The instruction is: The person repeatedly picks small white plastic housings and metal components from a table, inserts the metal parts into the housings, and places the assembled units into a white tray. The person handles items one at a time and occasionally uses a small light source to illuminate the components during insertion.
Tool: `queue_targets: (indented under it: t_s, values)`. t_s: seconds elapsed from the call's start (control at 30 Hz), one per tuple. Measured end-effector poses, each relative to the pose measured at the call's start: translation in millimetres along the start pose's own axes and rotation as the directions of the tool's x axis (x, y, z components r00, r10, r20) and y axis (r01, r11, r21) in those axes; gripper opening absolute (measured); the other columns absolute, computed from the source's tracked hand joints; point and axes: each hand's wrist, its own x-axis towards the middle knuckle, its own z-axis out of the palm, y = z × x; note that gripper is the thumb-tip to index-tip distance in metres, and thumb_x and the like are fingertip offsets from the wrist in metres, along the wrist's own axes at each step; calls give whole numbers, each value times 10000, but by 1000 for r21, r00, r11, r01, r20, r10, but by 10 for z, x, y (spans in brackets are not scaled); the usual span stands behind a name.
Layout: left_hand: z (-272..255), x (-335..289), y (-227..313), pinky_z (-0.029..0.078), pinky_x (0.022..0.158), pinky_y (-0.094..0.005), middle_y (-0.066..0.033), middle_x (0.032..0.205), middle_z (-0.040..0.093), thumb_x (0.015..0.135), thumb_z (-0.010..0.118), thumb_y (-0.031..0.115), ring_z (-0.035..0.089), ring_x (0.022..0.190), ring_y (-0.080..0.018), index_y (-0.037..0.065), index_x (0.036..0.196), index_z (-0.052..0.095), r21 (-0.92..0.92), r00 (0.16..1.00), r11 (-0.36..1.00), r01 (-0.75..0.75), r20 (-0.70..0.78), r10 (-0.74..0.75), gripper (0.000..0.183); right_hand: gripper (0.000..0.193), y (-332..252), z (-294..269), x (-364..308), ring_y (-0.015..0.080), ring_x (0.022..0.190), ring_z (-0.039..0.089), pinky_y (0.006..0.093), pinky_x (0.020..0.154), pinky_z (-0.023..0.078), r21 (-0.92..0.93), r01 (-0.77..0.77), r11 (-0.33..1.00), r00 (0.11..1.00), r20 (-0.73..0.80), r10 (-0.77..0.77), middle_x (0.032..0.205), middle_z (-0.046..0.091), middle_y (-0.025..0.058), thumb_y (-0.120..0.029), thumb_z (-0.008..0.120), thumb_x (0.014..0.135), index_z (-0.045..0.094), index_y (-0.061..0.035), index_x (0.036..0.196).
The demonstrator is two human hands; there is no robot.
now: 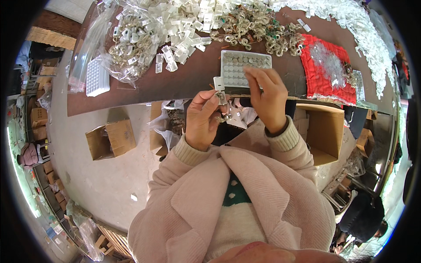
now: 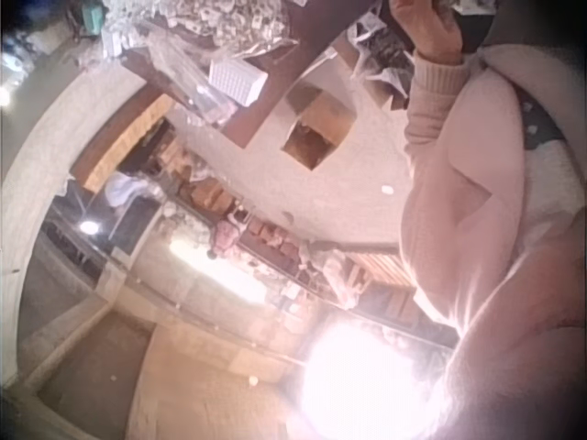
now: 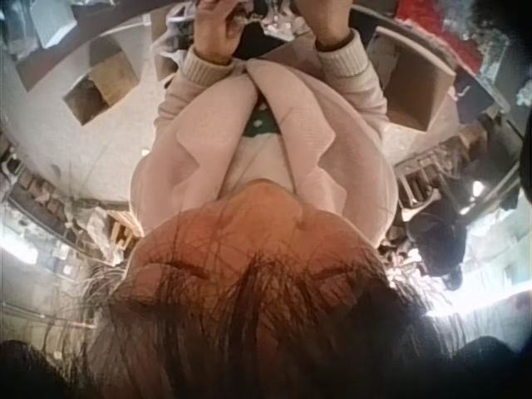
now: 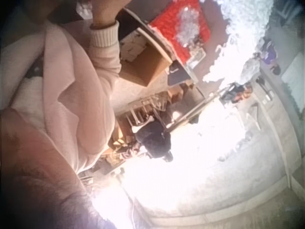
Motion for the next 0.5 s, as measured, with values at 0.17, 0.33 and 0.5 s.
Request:
queue_targets:
  t_s: [0.17,0.33,0.5]
  values:
    - [-25,52,32,361,408,-152,-150,1057,708,1003,604,117,615,754,-104,72,1099,624,-8,998,1000,9,67,-8,109,202,299,95,45,267,797,622,379,735,508,-315,104,943,993,86,-81,875,670,69,-17,697,846,734,-69,1038]
    - [-29,52,49,365,414,-150,-149,1052,710,998,610,108,635,756,-109,66,1102,619,-11,998,1000,19,55,-18,113,202,331,135,36,280,814,628,386,747,511,-350,90,932,991,125,-49,884,674,63,-26,702,831,723,-77,1026]
    - [-28,63,36,366,418,-142,-161,1054,707,990,617,91,657,757,-113,43,1108,619,-32,998,999,9,69,-6,128,128,363,137,36,289,832,639,393,744,516,-302,68,951,996,78,-46,891,678,75,-29,706,823,702,-58,948]
